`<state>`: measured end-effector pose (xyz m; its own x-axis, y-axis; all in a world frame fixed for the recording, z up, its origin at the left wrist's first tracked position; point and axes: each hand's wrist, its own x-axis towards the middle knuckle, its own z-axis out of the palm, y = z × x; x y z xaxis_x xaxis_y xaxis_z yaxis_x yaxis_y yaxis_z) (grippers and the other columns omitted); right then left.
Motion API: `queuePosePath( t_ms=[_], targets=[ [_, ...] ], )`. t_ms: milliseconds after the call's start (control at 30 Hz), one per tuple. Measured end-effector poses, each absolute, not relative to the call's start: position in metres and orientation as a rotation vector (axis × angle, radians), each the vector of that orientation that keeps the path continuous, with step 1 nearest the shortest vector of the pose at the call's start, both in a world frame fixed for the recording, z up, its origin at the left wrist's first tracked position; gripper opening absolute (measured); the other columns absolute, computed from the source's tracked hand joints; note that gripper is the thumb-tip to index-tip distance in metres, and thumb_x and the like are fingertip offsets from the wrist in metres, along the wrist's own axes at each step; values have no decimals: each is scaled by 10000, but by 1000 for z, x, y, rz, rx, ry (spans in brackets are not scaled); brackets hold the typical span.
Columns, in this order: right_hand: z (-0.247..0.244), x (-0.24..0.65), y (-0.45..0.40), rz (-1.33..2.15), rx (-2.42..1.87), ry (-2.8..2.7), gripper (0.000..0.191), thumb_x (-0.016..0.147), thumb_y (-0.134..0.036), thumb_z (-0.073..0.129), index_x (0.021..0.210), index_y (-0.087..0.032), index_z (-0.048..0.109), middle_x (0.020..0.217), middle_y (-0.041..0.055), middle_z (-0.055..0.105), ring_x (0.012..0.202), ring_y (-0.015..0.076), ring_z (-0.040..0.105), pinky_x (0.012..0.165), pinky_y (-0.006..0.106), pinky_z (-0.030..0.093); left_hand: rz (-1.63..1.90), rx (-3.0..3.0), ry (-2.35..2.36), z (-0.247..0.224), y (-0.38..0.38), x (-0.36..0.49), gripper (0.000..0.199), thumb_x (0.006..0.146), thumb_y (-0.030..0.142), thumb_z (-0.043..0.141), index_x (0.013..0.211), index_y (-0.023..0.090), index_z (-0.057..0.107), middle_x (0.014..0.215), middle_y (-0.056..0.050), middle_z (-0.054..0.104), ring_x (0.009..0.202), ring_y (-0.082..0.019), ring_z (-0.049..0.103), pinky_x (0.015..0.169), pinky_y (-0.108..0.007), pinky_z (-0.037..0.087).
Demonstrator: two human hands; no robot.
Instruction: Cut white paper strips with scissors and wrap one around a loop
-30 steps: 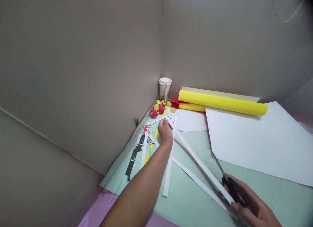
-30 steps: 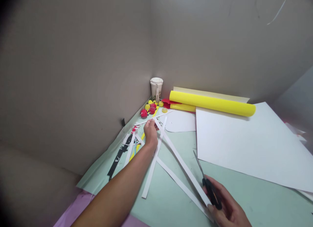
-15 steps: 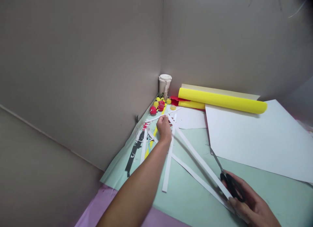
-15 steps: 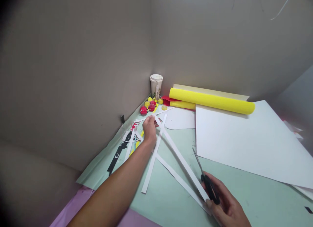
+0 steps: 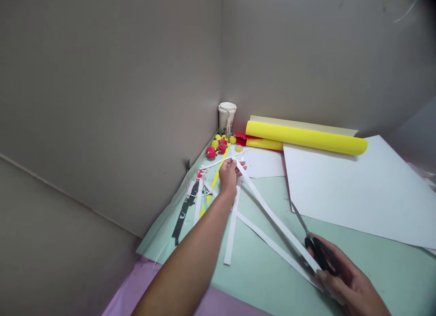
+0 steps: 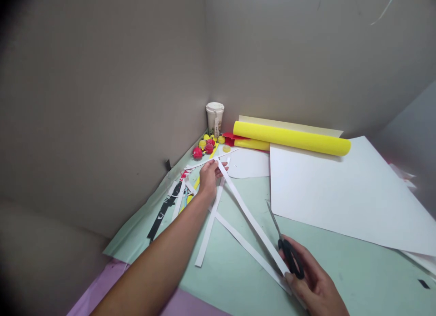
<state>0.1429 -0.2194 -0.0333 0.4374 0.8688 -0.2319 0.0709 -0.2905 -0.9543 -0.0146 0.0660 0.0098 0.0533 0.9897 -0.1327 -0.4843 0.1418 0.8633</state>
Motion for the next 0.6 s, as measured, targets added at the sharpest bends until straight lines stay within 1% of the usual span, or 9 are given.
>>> queuePosePath(
  t_ms=[133,267,367,500,600],
  targets=[
    [-35,145,-220,1015,-1663,-778,620,788,-413,645,1374,-290,483,1378,53,560,1273,231,505,912,191,488,1250,709,859,8,66,-16,159,821,203,546,963,132,542,854,-115,706,682,-163,678,677,-272,503],
    [-42,152,-221,1009,-1660,-728,663,751,-401,679,1373,-270,489,1317,87,609,1223,284,551,840,230,546,1223,717,870,6,66,-16,97,814,183,544,890,126,563,822,-106,699,674,-153,667,694,-274,503],
    [-42,155,-220,992,-1603,-662,655,759,-416,677,1366,-271,478,1273,85,637,1200,282,569,820,239,561,1235,728,893,5,68,-15,101,797,193,572,872,126,572,811,-92,693,659,-139,653,687,-265,497],
    [-41,156,-216,908,-1541,-574,594,750,-400,696,1297,-257,513,1249,91,637,1188,306,569,782,282,590,1255,745,928,1,71,-16,117,757,200,614,849,132,590,813,-74,691,661,-127,642,673,-249,483],
    [-49,166,-216,797,-1528,-582,482,768,-353,690,1225,-276,558,1240,64,627,1077,278,625,724,279,600,1274,745,939,-3,71,-18,130,754,224,619,847,137,598,811,-69,695,651,-120,632,633,-230,460]
  ],
)
